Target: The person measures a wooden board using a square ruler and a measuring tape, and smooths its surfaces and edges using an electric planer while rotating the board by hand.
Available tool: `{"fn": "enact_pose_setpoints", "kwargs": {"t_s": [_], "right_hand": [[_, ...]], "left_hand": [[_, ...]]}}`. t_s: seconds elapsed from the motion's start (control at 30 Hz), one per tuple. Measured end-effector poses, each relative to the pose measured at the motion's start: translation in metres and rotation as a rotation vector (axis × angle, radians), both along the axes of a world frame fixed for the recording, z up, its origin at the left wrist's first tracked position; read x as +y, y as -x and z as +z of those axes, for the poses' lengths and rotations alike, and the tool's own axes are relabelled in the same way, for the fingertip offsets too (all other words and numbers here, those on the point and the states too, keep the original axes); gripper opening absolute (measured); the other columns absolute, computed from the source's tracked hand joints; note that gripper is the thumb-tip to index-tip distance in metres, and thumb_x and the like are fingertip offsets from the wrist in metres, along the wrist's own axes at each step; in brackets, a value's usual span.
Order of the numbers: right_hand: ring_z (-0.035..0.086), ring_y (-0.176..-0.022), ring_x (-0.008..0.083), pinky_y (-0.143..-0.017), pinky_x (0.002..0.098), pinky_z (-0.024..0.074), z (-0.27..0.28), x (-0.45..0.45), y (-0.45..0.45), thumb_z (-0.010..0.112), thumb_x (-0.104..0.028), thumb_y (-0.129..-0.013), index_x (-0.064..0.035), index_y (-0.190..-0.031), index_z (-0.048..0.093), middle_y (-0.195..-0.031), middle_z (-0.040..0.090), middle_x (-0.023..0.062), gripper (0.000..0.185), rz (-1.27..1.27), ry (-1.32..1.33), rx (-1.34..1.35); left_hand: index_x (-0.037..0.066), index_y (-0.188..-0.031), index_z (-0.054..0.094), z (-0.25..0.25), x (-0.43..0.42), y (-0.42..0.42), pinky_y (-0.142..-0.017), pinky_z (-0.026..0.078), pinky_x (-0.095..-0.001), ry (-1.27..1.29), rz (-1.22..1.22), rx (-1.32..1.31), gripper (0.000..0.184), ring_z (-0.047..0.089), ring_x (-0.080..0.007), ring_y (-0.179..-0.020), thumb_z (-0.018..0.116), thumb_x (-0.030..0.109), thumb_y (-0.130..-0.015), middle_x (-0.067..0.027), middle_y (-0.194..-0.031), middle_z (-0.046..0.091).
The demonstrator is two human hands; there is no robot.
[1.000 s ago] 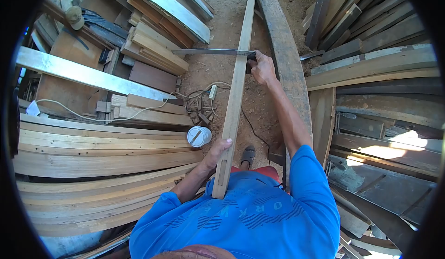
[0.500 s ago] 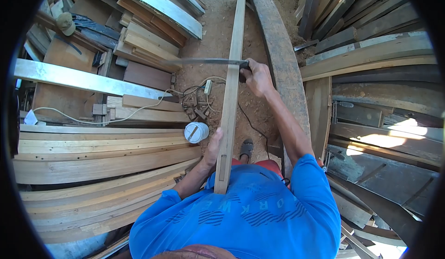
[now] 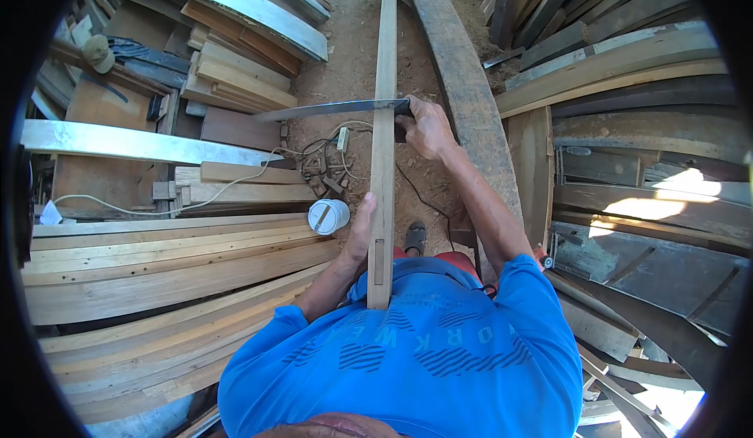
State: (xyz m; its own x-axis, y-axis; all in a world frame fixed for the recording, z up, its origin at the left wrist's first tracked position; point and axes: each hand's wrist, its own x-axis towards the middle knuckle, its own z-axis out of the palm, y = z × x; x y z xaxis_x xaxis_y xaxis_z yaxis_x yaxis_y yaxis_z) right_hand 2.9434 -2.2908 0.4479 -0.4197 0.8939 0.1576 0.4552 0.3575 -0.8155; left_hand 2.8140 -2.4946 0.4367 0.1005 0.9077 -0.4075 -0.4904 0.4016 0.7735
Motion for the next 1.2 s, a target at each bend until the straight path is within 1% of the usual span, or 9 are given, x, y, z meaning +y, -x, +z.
{"fn": "enact_pose_setpoints", "kwargs": {"t_s": [0.03, 0.3, 0.47, 0.5, 0.6, 0.8, 1.07, 1.13, 1.2], "right_hand": [[0.067, -0.091, 0.0407, -0.076, 0.0453, 0.0508, 0.003, 0.001, -0.001, 0.066, -0.006, -0.088, -0.0021, -0.101, 0.064, -0.092, 0.069, 0.0231, 0.013, 0.015, 0.020, 0.006], [0.067, -0.089, 0.0383, -0.076, 0.0448, 0.0505, 0.008, -0.006, -0.009, 0.066, -0.004, -0.088, -0.0010, -0.100, 0.064, -0.089, 0.068, 0.0223, 0.013, 0.011, 0.014, 0.038], [0.066, -0.080, 0.0350, -0.072, 0.0415, 0.0504, 0.025, -0.033, -0.013, 0.065, -0.001, -0.087, -0.0002, -0.095, 0.062, -0.084, 0.066, 0.0203, 0.009, 0.039, -0.001, 0.062], [0.066, -0.078, 0.0340, -0.071, 0.0408, 0.0503, 0.026, -0.032, -0.013, 0.065, -0.001, -0.087, -0.0002, -0.094, 0.062, -0.083, 0.066, 0.0200, 0.008, 0.037, -0.019, 0.080], [0.064, -0.071, 0.0307, -0.068, 0.0396, 0.0494, 0.018, -0.006, -0.006, 0.065, -0.001, -0.087, -0.0014, -0.092, 0.061, -0.077, 0.064, 0.0186, 0.006, -0.066, -0.088, 0.160], [0.066, -0.075, 0.0354, -0.067, 0.0423, 0.0489, -0.013, 0.096, 0.006, 0.067, -0.009, -0.088, -0.0024, -0.094, 0.063, -0.081, 0.066, 0.0214, 0.010, -0.273, -0.119, 0.126], [0.067, -0.084, 0.0349, -0.075, 0.0424, 0.0496, -0.053, 0.163, 0.053, 0.068, -0.014, -0.087, -0.0044, -0.098, 0.065, -0.088, 0.069, 0.0206, 0.015, -0.324, -0.091, 0.073], [0.067, -0.087, 0.0362, -0.077, 0.0419, 0.0496, -0.060, 0.177, 0.059, 0.068, -0.014, -0.088, -0.0056, -0.101, 0.066, -0.091, 0.069, 0.0205, 0.016, -0.333, -0.065, 0.057], [0.067, -0.087, 0.0370, -0.077, 0.0421, 0.0496, -0.062, 0.187, 0.064, 0.067, -0.014, -0.088, -0.0059, -0.102, 0.067, -0.091, 0.069, 0.0204, 0.016, -0.329, -0.083, 0.078]], "left_hand": [[0.022, -0.160, 0.005, 0.002, 0.000, -0.001, -0.058, 0.049, -0.0273, 0.008, -0.008, 0.004, 0.069, 0.052, -0.0107, -0.067, 0.033, 0.050, -0.104, -0.0018, -0.086, 0.050], [0.018, -0.160, 0.004, -0.008, -0.005, -0.003, -0.063, 0.049, -0.0278, -0.050, -0.019, -0.031, 0.074, 0.051, -0.0106, -0.073, 0.034, 0.056, -0.104, -0.0024, -0.094, 0.051], [0.007, -0.142, 0.041, -0.007, -0.016, 0.015, -0.068, 0.052, -0.0311, 0.033, -0.106, -0.104, 0.076, 0.059, -0.0138, -0.084, 0.039, 0.068, -0.097, -0.0065, -0.098, 0.057], [0.006, -0.122, 0.052, -0.005, -0.016, 0.016, -0.071, 0.053, -0.0325, 0.001, -0.127, -0.044, 0.078, 0.062, -0.0175, -0.090, 0.042, 0.077, -0.091, -0.0094, -0.096, 0.059], [0.005, -0.119, 0.055, 0.013, -0.020, 0.013, -0.072, 0.054, -0.0332, 0.026, -0.146, -0.084, 0.080, 0.062, -0.0187, -0.090, 0.046, 0.077, -0.088, -0.0094, -0.094, 0.060], [0.004, -0.121, 0.055, 0.004, -0.029, 0.052, -0.074, 0.053, -0.0359, 0.170, -0.040, 0.055, 0.073, 0.062, -0.0199, -0.090, 0.052, 0.068, -0.087, -0.0103, -0.100, 0.061], [0.001, -0.142, 0.044, -0.024, -0.116, 0.127, -0.084, 0.049, -0.0357, 0.104, -0.101, 0.173, 0.098, 0.057, -0.0205, -0.102, 0.062, 0.070, -0.075, -0.0099, -0.116, 0.058], [-0.001, -0.146, 0.039, -0.037, -0.155, 0.126, -0.098, 0.044, -0.0385, 0.130, -0.114, 0.185, 0.107, 0.052, -0.0249, -0.118, 0.065, 0.071, -0.071, -0.0137, -0.130, 0.054], [-0.002, -0.153, 0.029, -0.032, -0.187, 0.113, -0.115, 0.029, -0.0408, 0.157, -0.177, 0.265, 0.116, 0.038, -0.0294, -0.139, 0.067, 0.070, -0.070, -0.0179, -0.150, 0.040]]}}
